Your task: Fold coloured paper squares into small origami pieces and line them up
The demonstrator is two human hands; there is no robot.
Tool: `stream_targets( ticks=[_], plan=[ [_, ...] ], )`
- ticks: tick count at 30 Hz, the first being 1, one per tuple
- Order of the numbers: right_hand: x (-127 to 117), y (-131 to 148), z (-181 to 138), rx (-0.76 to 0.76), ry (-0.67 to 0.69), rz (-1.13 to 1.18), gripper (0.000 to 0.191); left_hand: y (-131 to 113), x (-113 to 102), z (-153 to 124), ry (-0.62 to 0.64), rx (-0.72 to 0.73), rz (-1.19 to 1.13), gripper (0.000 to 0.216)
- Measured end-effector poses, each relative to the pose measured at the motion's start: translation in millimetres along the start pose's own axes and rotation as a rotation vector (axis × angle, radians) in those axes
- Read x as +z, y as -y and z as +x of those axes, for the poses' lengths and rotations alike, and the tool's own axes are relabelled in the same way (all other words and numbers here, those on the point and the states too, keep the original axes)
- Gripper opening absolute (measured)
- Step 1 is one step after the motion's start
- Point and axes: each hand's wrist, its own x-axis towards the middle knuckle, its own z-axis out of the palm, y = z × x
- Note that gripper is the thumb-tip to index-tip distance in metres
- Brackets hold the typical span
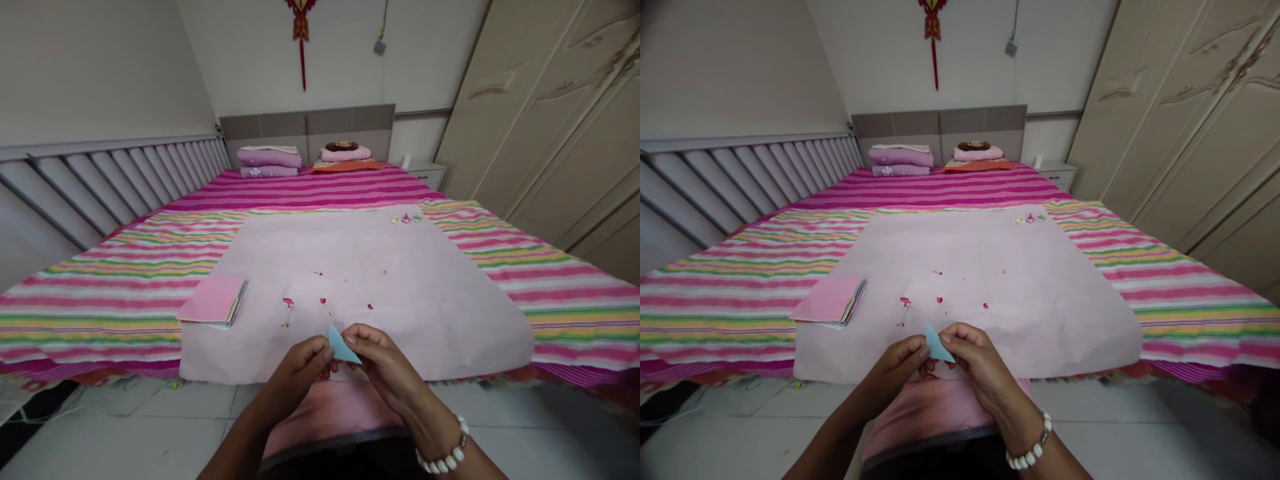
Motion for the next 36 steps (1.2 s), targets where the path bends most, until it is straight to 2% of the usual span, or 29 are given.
stream_targets(
  ticks=[7,12,16,19,21,23,26,29,36],
  plan=[
    [-1,1,1,0.043,0.037,0.061,0.019,-2,-9,1,0.070,-0.031,-0.054,0.028],
    [-4,-2,2,0.015,0.052,-0.033,0.023,1,-10,1,0.059,-0.048,-0.083,0.028],
    [-6,-3,5,-0.048,0.021,-0.162,0.023,5,-7,5,-0.022,-0.075,-0.056,0.026],
    [-5,-6,8,-0.093,-0.065,-0.295,0.020,8,-2,8,-0.183,-0.087,-0.029,0.020],
    [-4,-10,9,-0.165,-0.151,-0.406,0.017,8,4,8,-0.298,-0.068,0.002,0.024],
    [-2,-15,11,-0.257,-0.226,-0.519,0.013,6,10,7,-0.354,-0.041,0.059,0.028],
    [1,-18,9,-0.390,-0.268,-0.676,0.007,2,19,4,-0.364,-0.005,0.201,0.032],
    [5,-16,6,-0.477,-0.239,-0.770,0.016,-1,23,3,-0.353,0.029,0.320,0.028],
    [6,-17,5,-0.515,-0.205,-0.795,0.019,1,21,6,-0.324,0.056,0.421,0.025]
  ],
)
